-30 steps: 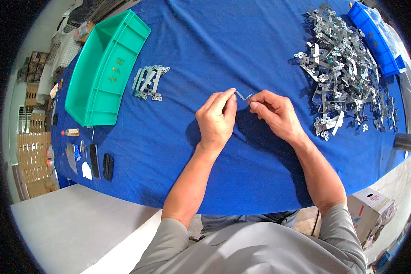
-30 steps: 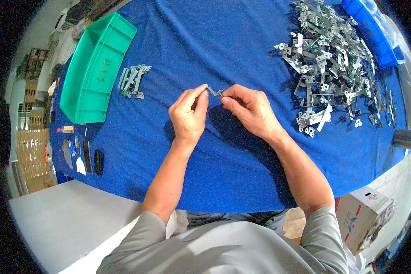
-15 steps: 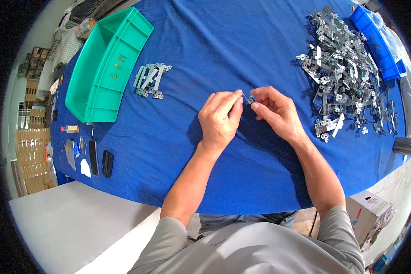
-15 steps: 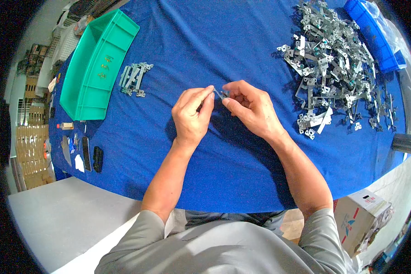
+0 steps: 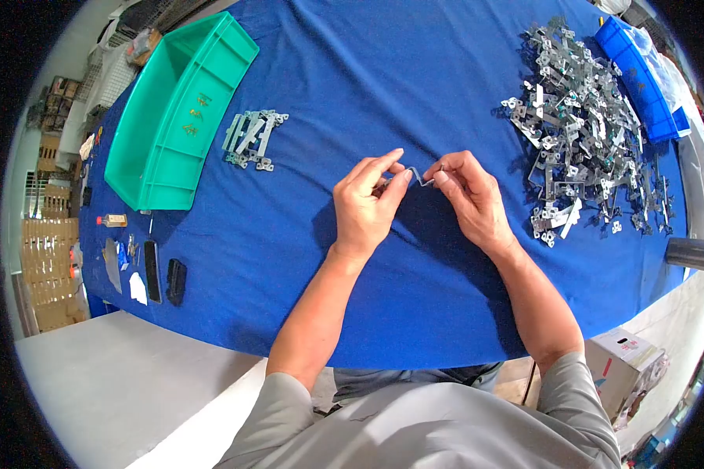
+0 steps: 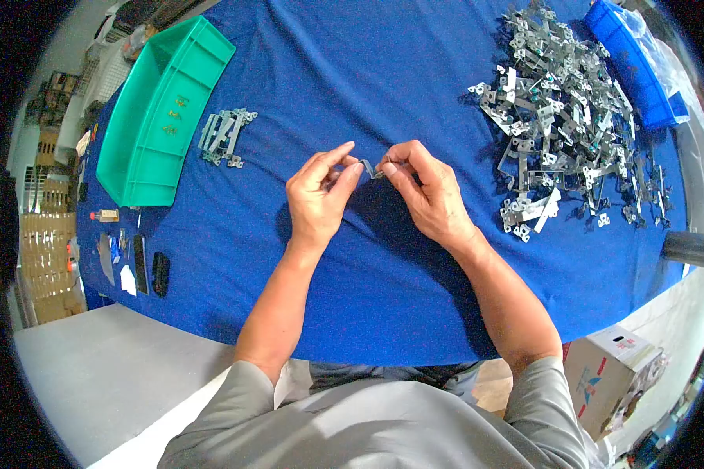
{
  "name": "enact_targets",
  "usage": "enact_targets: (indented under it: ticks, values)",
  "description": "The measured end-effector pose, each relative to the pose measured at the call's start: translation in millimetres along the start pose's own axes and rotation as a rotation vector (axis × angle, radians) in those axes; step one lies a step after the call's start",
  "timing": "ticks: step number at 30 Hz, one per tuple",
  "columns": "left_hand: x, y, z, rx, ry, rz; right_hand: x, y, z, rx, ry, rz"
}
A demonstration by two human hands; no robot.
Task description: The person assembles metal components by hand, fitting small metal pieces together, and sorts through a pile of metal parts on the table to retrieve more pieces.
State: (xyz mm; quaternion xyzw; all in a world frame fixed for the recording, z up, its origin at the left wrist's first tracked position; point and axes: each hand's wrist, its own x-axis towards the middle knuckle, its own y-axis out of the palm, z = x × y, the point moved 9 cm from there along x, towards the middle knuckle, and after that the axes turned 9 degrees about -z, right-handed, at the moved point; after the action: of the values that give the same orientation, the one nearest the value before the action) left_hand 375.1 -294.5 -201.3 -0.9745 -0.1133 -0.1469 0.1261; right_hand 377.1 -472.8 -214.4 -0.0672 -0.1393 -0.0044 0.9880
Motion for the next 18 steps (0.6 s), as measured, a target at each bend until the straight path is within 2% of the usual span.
enact_targets:
  ticks: [2,3,5,8,11,12,14,15,18]
  values:
    - [-3.4,5.0,12.4,-0.25,-0.263,0.035,0.6,-2.8,-5.2,-0.021,0.042,-0.002]
    - [-4.5,6.1,16.1,-0.24,-0.33,0.075,0.2,-3.4,-1.5,-0.021,0.015,-0.007]
    - [-3.7,7.9,20.8,-0.231,-0.324,0.073,-1.0,-2.7,8.3,-0.018,-0.036,-0.018]
    - [-4.6,11.1,26.8,-0.193,-0.3,0.114,1.9,-0.7,29.9,-0.084,-0.273,-0.007]
    - [-3.5,11.8,27.6,-0.277,-0.382,0.175,0.4,-0.9,22.3,-0.198,-0.177,0.004]
    - [-3.7,12.4,27.9,-0.327,-0.428,0.196,1.4,-5.4,13.1,-0.139,-0.076,-0.042]
    - [-0.1,12.4,18.5,-0.56,-0.373,0.183,0.9,-11.5,-8.4,-0.019,0.125,-0.137]
    - [1.3,11.5,14.1,-0.676,-0.345,0.175,1.8,-11.2,-9.8,0.09,0.141,-0.156]
    - [0.6,12.1,5.5,-0.455,-0.163,0.151,-0.1,-6.2,-5.5,-0.028,0.149,-0.042]
